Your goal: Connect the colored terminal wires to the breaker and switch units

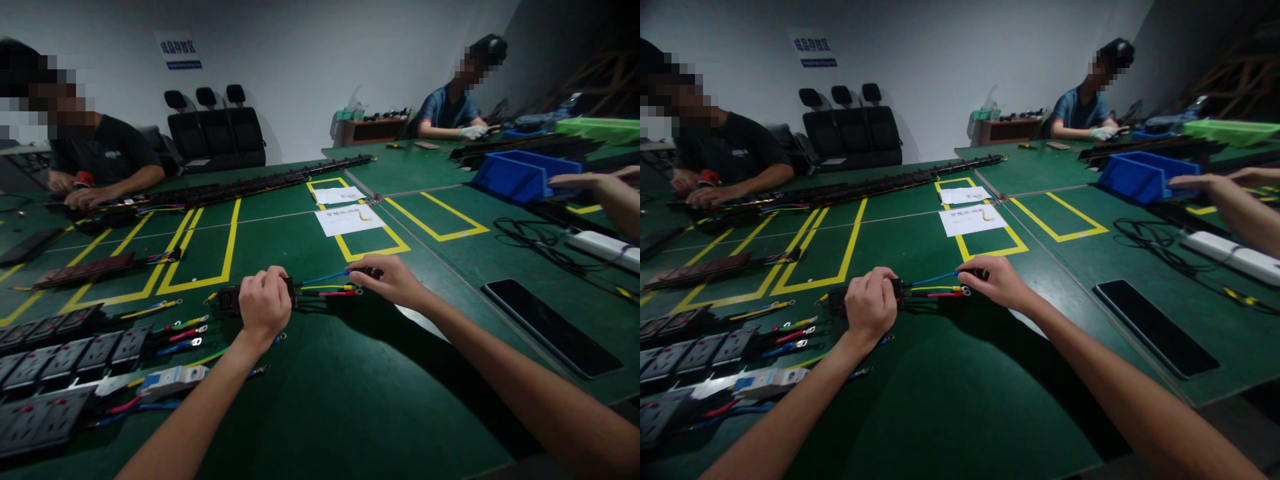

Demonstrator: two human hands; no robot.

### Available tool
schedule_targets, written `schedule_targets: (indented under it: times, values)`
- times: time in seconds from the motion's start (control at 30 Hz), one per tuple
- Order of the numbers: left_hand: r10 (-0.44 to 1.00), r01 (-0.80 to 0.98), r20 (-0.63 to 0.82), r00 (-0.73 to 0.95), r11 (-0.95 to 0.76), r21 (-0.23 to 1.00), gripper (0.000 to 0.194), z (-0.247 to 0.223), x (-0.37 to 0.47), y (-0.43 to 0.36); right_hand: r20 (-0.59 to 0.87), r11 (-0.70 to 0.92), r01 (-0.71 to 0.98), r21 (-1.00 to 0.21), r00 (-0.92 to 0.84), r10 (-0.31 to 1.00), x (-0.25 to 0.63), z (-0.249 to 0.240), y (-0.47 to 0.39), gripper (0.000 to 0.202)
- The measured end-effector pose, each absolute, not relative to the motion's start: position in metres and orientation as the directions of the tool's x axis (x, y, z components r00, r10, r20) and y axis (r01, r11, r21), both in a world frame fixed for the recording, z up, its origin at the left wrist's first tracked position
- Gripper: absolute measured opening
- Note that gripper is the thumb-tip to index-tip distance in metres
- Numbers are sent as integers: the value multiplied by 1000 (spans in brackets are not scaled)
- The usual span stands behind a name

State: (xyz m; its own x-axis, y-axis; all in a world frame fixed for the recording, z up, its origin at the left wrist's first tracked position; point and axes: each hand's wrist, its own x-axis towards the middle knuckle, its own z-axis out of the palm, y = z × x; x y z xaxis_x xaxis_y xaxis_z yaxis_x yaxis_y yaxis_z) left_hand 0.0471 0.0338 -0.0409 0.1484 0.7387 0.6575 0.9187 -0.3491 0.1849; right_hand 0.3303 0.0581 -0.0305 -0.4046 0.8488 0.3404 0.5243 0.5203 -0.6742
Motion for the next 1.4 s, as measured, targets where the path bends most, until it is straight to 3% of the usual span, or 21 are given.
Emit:
schedule_targets:
  times: [0.3, 0.5, 0.77, 0.9, 1.0, 1.07, 1.17, 1.3, 1.4]
  values:
    - [738, 921, 656, 156, -349, 173, 27, -41, 46, 35, 343, 526, 536, -660, -409, 846, 331, -33, 59, 27]
    - [828, 940, 531, 178, -302, 156, 28, -30, 53, 32, 366, 596, 525, -608, -481, 797, 319, -37, 56, 23]
    - [946, 948, 241, 216, -262, 179, 28, 11, 64, 21, 424, 695, 651, -305, -561, 711, 295, -38, 43, 30]
    - [980, 953, 156, 127, -164, 255, 28, 30, 59, 20, 571, 797, 597, -86, -626, 531, 292, -20, 31, 44]
    - [993, 938, 72, 89, -108, 329, 29, 39, 53, 23, 620, 831, 548, 91, -685, 384, 290, -8, 23, 22]
    - [994, 925, 25, 102, -104, 366, 31, 42, 50, 25, 648, 832, 537, 138, -684, 334, 290, -4, 19, 13]
    - [990, 904, -21, 143, -122, 409, 35, 41, 47, 28, 644, 841, 537, 64, -666, 377, 290, -5, 21, 13]
    - [976, 881, -18, 216, -187, 434, 41, 32, 48, 34, 581, 852, 463, -245, -633, 512, 294, -17, 31, 19]
    - [968, 880, 0, 249, -226, 418, 44, 24, 50, 39, 540, 821, 407, -400, -620, 570, 297, -27, 40, 22]
